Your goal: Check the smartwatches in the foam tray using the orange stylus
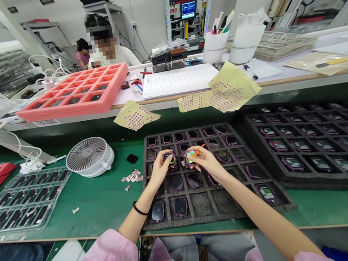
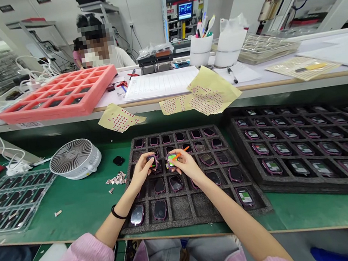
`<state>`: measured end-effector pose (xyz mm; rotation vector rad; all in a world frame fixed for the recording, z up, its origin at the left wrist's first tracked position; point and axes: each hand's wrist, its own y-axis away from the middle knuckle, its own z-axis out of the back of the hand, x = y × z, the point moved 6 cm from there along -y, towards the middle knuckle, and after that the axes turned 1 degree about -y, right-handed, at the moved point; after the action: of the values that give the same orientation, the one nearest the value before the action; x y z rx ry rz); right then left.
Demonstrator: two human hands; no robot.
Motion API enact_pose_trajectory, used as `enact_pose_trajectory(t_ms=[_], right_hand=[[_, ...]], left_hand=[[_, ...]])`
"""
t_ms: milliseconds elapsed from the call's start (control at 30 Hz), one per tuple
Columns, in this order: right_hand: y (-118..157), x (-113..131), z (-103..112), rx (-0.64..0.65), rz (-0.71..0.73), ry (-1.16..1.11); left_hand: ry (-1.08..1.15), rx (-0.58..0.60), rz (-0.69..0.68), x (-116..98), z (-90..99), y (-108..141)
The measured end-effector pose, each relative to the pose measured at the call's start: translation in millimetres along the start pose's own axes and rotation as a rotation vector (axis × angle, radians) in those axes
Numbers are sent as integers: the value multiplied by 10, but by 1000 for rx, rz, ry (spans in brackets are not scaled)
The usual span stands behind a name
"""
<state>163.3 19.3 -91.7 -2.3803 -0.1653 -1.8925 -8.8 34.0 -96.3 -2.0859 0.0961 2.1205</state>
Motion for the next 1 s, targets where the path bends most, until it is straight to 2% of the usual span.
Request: enact_pose_trajectory(t_ms=[167, 300, 500, 633, 767, 1000], right_hand=[[19, 30, -37, 42, -3, -14], [28, 24, -52, 86, -10, -33], [13, -27, -58, 129, -5, -72], [20, -21, -90, 174, 0, -102], [24, -9, -70, 137, -15, -115], [4, 8, 24, -13, 14, -30]], left_hand=[[20, 0, 6, 16, -2, -6], [29, -20, -43, 18, -1, 0], [-7, 75, -97, 30, -58, 21], [2, 47, -106, 40, -30, 7], [-3, 21, -108, 42, -6, -4], [-43, 32, -115, 35, -27, 5]])
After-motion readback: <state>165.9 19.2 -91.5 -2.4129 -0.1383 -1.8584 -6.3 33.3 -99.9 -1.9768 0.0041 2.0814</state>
